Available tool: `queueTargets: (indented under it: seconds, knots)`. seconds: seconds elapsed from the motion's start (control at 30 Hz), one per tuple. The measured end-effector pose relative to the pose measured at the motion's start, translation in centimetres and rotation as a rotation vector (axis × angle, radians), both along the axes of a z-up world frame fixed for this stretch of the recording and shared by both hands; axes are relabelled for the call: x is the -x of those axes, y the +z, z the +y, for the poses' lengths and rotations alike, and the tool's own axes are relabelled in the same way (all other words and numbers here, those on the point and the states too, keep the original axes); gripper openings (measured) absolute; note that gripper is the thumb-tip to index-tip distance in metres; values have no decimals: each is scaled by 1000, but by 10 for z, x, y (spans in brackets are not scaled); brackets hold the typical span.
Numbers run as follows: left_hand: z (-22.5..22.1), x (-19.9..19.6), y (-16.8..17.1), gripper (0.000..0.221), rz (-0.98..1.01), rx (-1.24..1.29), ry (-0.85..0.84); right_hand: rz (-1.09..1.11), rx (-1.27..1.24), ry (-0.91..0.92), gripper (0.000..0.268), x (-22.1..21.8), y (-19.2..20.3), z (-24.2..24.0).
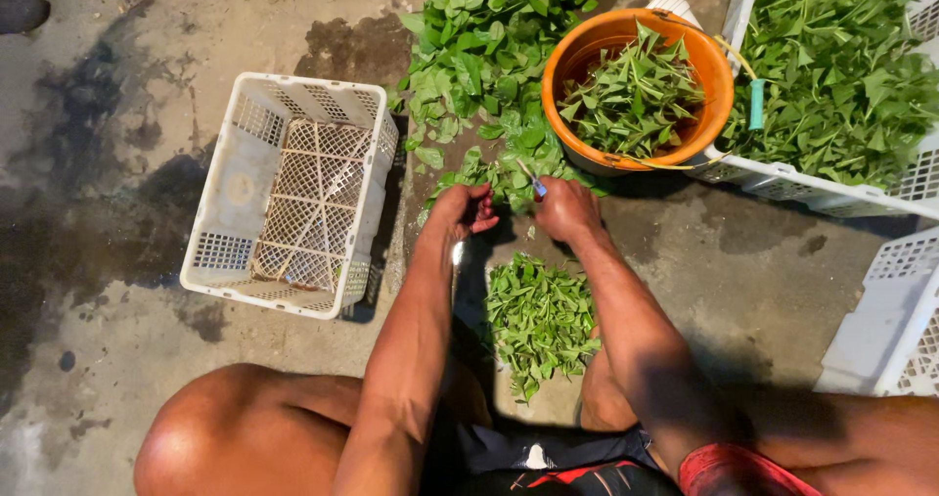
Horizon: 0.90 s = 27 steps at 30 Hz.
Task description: The person sits on the floor and uses shears to trim leaves from stems. The trimmed leaves are placed into a pile on the floor, while the stems are discarded into an orange bucket. The person continues this repetitive trimming process throughout the clip.
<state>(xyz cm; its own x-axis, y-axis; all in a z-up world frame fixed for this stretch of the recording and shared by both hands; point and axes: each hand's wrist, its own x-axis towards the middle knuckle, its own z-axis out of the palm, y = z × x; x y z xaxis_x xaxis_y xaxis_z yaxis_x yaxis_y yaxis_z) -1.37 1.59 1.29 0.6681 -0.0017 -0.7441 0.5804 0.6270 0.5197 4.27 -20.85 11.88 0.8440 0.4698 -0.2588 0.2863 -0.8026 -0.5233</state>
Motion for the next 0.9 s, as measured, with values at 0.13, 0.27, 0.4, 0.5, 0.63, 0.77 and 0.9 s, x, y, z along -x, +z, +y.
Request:
queueTargets:
  seconds: [0.13,0.27,0.4,0.5,0.63,0.77,0.9]
  knots:
    - [-8,17,29,14,-63,-130,-303,15,-15,-105,28,-14,-4,-16]
    - [-14,35,43,22,-108,-201,-848,73,-23,-155,28,-19,-11,-20]
    - [24,42,24,27,-106,-344,-835,118,-28,-167,29,-15,-21,-19]
    - [64,32,-11,23,-203,-527,-279,115,-39,-143,26,-12,-27,-17]
    - [81,13,-60,24,-10,-1255,157,128,-30,-146,25,-5,-34,-11]
    - [82,-5,-78,27,58,-1315,-25,120,11,-100,26,0,-35,-8]
    - [68,-22,-81,33,119,-1242,-80,165,44,-83,26,3,-36,-4]
